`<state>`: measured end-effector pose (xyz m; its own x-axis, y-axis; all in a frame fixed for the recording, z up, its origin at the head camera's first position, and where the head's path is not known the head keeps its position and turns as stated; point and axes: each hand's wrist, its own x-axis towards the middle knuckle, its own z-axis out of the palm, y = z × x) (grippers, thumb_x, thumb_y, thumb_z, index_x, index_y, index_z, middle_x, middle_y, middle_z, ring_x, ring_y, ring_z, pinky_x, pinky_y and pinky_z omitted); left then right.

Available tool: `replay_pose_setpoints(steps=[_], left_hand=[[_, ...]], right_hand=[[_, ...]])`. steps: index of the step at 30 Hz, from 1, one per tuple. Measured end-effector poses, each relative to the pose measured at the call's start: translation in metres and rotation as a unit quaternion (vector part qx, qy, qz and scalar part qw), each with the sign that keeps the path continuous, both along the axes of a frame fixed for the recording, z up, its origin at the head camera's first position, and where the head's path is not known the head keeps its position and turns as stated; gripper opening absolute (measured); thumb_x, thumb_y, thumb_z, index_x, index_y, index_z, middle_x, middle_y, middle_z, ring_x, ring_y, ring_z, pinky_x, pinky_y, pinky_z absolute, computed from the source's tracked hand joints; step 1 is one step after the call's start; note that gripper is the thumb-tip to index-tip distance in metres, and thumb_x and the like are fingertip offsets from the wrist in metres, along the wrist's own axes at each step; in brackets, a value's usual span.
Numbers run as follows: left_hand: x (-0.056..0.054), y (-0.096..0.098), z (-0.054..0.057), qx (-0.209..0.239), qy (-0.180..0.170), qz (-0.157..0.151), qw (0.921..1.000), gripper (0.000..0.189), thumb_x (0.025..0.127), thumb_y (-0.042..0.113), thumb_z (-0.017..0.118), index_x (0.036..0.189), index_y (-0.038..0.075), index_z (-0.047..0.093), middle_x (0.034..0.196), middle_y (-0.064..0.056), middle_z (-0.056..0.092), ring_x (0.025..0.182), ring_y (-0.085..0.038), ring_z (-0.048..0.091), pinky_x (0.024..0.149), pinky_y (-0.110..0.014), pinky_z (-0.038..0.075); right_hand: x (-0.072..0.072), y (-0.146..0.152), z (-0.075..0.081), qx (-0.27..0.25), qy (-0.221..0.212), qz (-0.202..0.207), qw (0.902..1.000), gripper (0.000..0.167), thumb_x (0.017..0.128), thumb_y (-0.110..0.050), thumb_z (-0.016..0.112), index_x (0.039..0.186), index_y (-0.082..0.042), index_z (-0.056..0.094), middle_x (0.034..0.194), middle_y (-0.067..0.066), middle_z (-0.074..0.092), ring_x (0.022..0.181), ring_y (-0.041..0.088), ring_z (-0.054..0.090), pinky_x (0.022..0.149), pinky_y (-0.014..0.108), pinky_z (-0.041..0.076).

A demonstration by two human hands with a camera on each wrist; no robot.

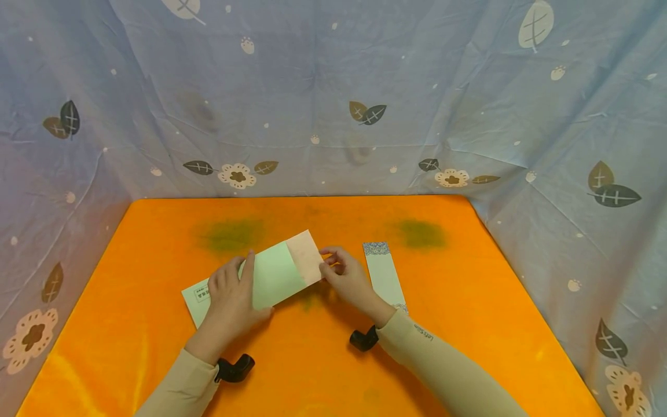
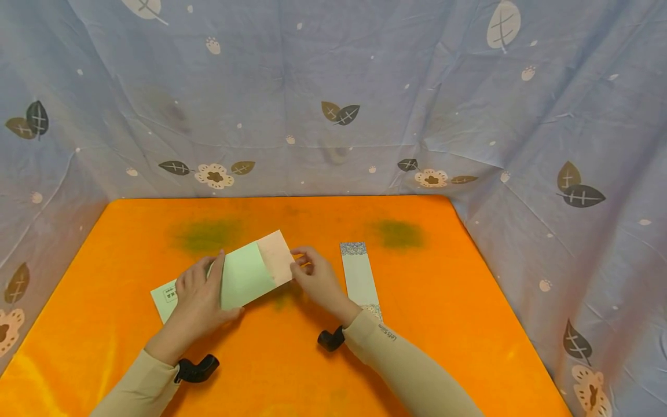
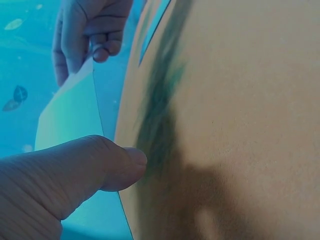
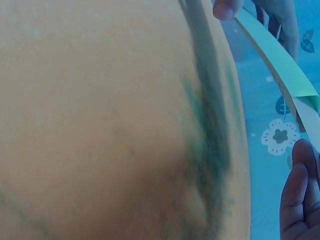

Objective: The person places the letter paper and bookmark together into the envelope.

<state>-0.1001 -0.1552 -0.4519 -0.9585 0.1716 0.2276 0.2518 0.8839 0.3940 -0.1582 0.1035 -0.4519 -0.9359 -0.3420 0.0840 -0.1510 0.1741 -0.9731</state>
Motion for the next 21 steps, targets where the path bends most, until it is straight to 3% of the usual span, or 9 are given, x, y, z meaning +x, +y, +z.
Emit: replay_pose_setpoints(steps=[6,11,17,21], left_hand=[[0.0001,0.0004,0.0002,0.002,-0.005,0.0,1.0,0.119,0.064,0.038,0.088,0.152,-0.002,0.019,0.142,-0.031,0.025,0.125,-0.049,0.024,0.101,-0.063,0.015],[0.0001,0.0001,-0.0003,0.004,-0.001,-0.002,1.0,0.12,0.064,0.038,0.089,0.152,-0.002,0.019,0.141,-0.031,0.025,0.125,-0.049,0.025,0.101,-0.063,0.015],[0.0008,0.0001,-0.0005,0.007,-0.006,-0.002,1.0,0.12,0.063,0.038,0.089,0.152,-0.001,0.018,0.142,-0.03,0.024,0.125,-0.048,0.024,0.102,-0.063,0.015],[0.0011,0.0002,-0.0003,0.006,-0.004,-0.001,1.0,0.12,0.063,0.038,0.089,0.152,-0.001,0.018,0.142,-0.031,0.025,0.125,-0.048,0.024,0.102,-0.063,0.015]], right_hand=[[0.0007,-0.0007,-0.0038,0.023,0.023,0.003,0.9995,0.03,0.097,-0.016,0.06,0.127,-0.013,0.057,0.095,0.013,0.059,0.077,0.038,0.065,0.067,0.042,0.055],[0.0024,-0.0025,-0.0011,0.049,0.032,0.008,0.9982,0.03,0.097,-0.013,0.06,0.126,-0.011,0.059,0.094,0.014,0.061,0.077,0.039,0.063,0.061,0.025,0.049],[0.006,-0.0064,0.0056,0.061,0.035,0.023,0.9972,0.032,0.097,-0.007,0.057,0.128,-0.002,0.057,0.095,0.021,0.062,0.076,0.047,0.059,0.058,0.023,0.043],[0.0058,-0.0068,0.0016,0.067,0.044,0.021,0.9965,0.03,0.098,-0.012,0.058,0.128,-0.009,0.059,0.092,0.012,0.063,0.074,0.041,0.061,0.056,0.023,0.043]])
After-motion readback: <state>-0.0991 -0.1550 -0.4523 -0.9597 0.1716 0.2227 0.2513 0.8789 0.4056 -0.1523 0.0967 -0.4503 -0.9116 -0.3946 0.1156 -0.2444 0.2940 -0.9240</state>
